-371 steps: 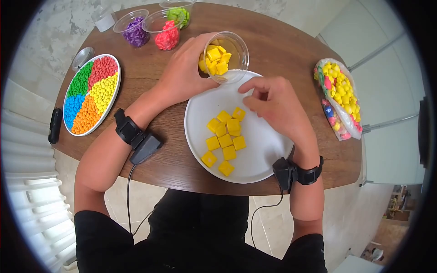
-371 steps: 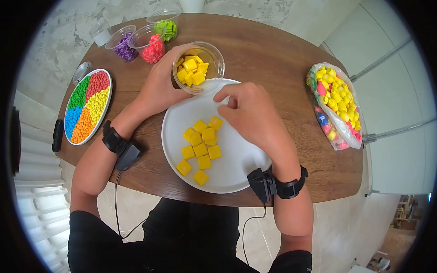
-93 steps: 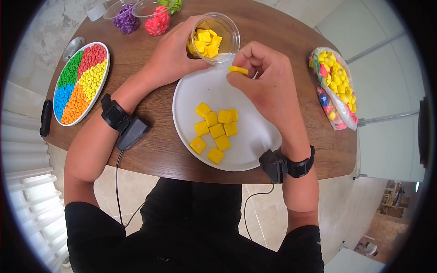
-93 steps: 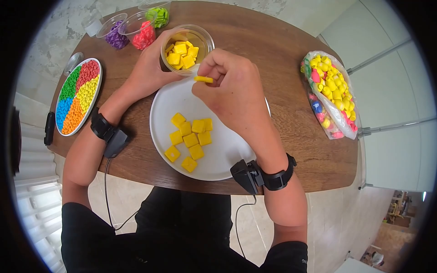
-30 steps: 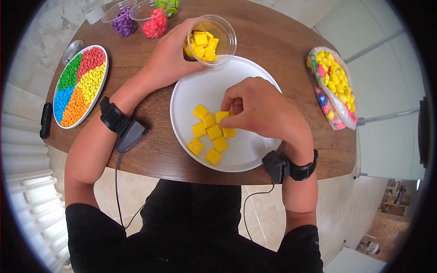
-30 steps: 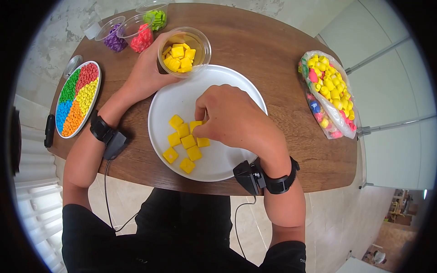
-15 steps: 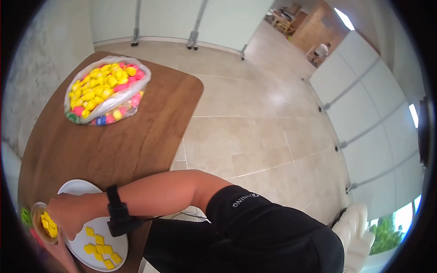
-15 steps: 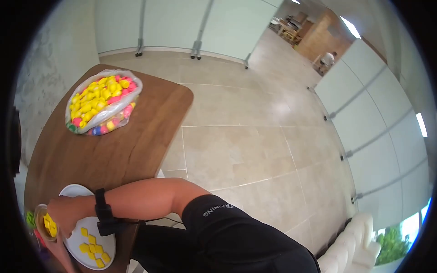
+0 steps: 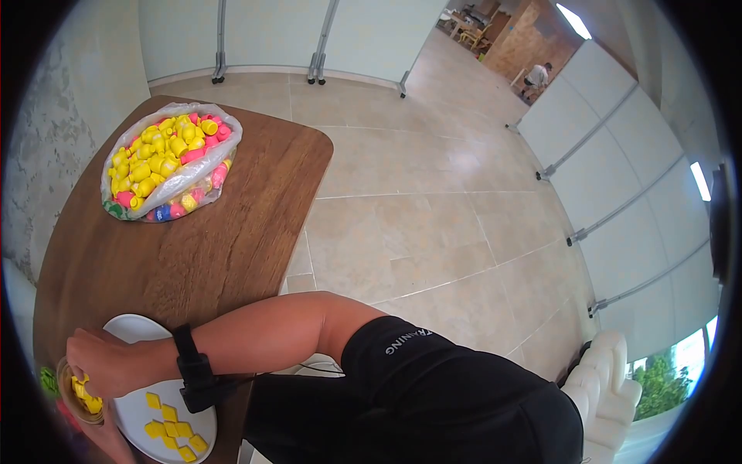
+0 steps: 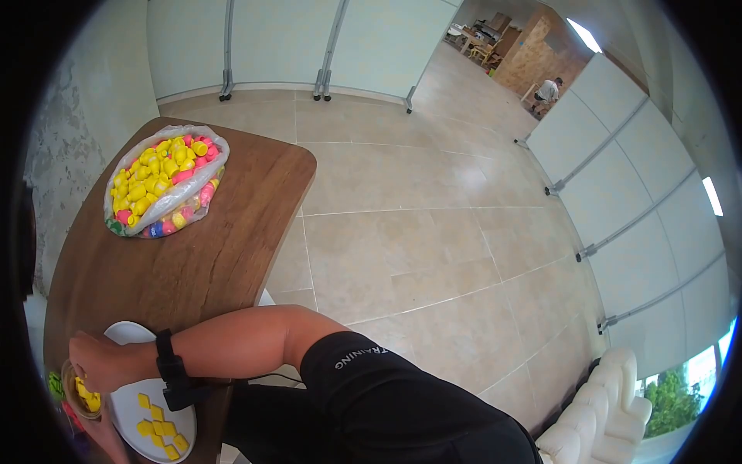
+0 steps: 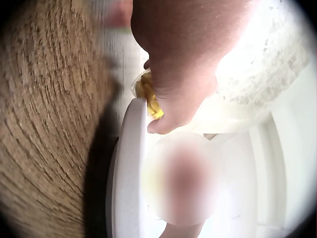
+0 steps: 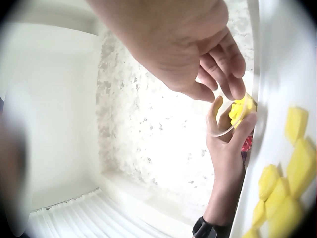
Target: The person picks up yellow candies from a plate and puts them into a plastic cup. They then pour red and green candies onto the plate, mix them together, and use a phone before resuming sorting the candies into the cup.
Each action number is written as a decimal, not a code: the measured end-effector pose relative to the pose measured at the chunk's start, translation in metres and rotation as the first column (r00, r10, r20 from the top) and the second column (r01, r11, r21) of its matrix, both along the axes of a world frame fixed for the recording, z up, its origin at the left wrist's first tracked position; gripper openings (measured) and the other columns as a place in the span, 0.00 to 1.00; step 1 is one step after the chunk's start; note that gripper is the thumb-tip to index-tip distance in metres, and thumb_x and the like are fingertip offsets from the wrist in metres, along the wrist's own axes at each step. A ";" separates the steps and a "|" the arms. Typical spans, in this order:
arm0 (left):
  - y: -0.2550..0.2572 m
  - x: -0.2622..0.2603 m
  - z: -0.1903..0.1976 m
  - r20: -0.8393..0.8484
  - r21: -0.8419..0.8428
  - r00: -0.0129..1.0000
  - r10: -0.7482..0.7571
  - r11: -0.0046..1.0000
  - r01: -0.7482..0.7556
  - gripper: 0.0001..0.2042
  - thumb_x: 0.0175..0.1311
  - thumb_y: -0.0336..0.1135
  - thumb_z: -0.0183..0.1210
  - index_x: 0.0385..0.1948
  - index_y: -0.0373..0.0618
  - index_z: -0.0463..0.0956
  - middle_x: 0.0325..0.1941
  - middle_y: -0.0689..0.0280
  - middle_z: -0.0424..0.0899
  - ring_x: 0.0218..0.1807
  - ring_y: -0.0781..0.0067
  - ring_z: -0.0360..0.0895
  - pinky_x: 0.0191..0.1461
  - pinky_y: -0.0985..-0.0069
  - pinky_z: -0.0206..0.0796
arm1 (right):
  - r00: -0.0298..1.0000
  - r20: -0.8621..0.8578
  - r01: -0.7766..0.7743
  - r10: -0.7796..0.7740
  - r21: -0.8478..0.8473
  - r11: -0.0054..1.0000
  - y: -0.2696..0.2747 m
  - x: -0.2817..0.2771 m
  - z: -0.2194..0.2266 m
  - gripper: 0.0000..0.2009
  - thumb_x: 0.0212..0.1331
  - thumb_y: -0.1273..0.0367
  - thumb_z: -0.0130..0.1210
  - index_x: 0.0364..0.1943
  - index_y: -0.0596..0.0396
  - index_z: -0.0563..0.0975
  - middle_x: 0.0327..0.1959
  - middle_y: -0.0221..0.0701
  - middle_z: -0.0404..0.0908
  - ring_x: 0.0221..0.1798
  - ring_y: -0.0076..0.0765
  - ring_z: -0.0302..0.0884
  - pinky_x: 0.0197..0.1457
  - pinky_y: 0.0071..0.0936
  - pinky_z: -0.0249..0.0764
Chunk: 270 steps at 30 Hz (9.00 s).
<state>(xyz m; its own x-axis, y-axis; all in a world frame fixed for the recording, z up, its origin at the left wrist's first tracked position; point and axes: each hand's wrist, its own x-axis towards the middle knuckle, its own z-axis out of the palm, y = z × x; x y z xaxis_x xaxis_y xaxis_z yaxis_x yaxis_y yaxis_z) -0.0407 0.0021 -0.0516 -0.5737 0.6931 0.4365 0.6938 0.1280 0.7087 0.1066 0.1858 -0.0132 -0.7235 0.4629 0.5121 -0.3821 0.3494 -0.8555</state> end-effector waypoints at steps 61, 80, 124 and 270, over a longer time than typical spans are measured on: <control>0.021 0.056 0.055 -0.175 0.003 0.984 -0.023 1.000 0.024 0.30 0.63 0.28 0.72 0.66 0.35 0.70 0.68 0.50 0.78 0.66 0.51 0.77 0.73 0.58 0.67 | 0.973 0.212 -0.186 0.094 0.474 0.860 -0.001 0.026 0.011 0.10 0.38 0.76 0.64 0.27 0.70 0.84 0.32 0.54 0.82 0.44 0.58 0.80 0.48 0.44 0.77; 0.020 0.047 0.039 -0.162 0.040 0.985 0.066 0.997 -0.060 0.38 0.50 0.28 0.76 0.67 0.41 0.70 0.68 0.57 0.78 0.70 0.63 0.74 0.75 0.66 0.64 | 0.938 0.339 -0.256 0.069 0.545 0.799 0.032 0.055 0.023 0.10 0.46 0.66 0.66 0.26 0.60 0.82 0.28 0.46 0.84 0.34 0.57 0.83 0.39 0.48 0.78; 0.018 0.044 0.037 -0.001 0.114 1.000 0.032 0.993 -0.031 0.42 0.47 0.29 0.79 0.69 0.42 0.69 0.66 0.61 0.78 0.69 0.68 0.75 0.75 0.69 0.64 | 0.495 0.863 -0.750 0.100 0.366 0.551 0.009 0.076 0.078 0.06 0.44 0.72 0.64 0.23 0.59 0.78 0.24 0.41 0.80 0.34 0.52 0.80 0.39 0.42 0.74; 0.025 0.039 0.034 -0.078 0.081 0.996 0.039 0.996 -0.033 0.41 0.49 0.36 0.76 0.69 0.44 0.68 0.62 0.53 0.81 0.65 0.51 0.79 0.69 0.61 0.70 | 0.943 0.300 -0.238 0.141 0.318 0.918 -0.001 0.064 0.067 0.12 0.63 0.72 0.66 0.49 0.60 0.85 0.40 0.32 0.89 0.37 0.19 0.83 0.31 0.18 0.73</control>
<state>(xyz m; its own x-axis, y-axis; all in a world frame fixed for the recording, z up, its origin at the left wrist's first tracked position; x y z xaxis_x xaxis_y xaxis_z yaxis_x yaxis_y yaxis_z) -0.0022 0.0266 -0.0175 -0.5591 0.6338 0.5345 0.7443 0.0997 0.6604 0.1707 0.1844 0.0542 -0.9109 0.1325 0.3908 -0.2465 0.5846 -0.7729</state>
